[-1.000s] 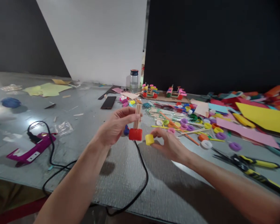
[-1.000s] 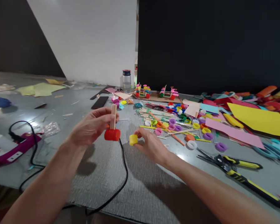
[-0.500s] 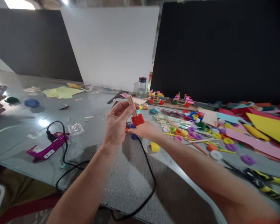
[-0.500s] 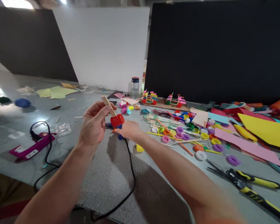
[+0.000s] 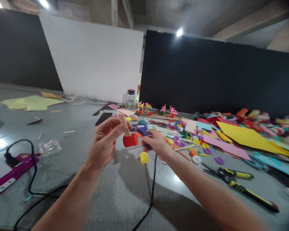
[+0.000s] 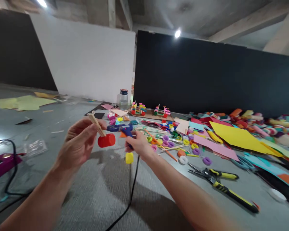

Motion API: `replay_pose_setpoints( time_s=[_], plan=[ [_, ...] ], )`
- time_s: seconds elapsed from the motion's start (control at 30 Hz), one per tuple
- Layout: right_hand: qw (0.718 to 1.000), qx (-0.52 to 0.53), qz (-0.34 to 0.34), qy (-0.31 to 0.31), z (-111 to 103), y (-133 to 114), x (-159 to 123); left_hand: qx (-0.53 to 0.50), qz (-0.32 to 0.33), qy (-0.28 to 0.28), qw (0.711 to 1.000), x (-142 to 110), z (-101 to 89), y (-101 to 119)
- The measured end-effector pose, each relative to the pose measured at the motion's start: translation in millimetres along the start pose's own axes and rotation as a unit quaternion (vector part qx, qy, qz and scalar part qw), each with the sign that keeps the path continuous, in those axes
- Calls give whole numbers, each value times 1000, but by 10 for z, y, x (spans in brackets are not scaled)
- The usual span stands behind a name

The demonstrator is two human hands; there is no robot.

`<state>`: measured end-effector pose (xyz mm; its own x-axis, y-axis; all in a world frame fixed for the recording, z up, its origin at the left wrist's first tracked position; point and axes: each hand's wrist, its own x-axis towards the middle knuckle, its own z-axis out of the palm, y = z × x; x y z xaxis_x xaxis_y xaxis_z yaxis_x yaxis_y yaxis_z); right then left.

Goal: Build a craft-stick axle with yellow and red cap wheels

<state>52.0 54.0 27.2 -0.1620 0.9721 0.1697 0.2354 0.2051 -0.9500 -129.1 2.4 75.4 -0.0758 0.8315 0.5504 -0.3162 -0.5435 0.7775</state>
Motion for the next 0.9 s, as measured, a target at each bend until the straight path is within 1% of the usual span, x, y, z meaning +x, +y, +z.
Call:
replay_pose_setpoints(
  time_s=[0.07, 0.17, 0.23, 0.3, 0.33, 0.4, 0.5, 0.6, 0.67, 0.73, 0.8, 0.9],
  plan=[
    [999, 36, 13, 14, -305, -44, -247, 7, -19, -24, 1000, -17, 36, -36],
    [995, 80, 22, 53, -750, -93, -606, 48, -53, -85, 994, -75, 110, -123],
    [993, 100, 31, 61, -968, -92, -808, 88, -78, -123, 985, -130, 155, -189],
    [987, 137, 38, 70, -1090, -60, -966, 124, -95, -156, 975, -190, 193, -247],
    [985, 150, 38, 75, -1118, -35, -1025, 141, -94, -170, 971, -218, 209, -270],
    [982, 169, 28, 81, -1125, 25, -1109, 173, -70, -190, 964, -267, 241, -308],
    [977, 189, 11, 93, -1089, 120, -1184, 214, -35, -202, 955, -315, 279, -346],
    [978, 178, 17, 104, -1092, 200, -1267, 244, -31, -212, 946, -335, 300, -382],
    [984, 153, 26, 92, -1126, 232, -1329, 255, -24, -220, 941, -340, 303, -412],
    [986, 145, 38, 73, -1165, 237, -1374, 262, -22, -226, 938, -343, 303, -446],
    [984, 160, 51, 58, -1188, 215, -1385, 273, -28, -233, 933, -344, 300, -481],
    [978, 183, 63, 79, -1183, 160, -1359, 290, -27, -243, 925, -344, 295, -524]
  ],
)
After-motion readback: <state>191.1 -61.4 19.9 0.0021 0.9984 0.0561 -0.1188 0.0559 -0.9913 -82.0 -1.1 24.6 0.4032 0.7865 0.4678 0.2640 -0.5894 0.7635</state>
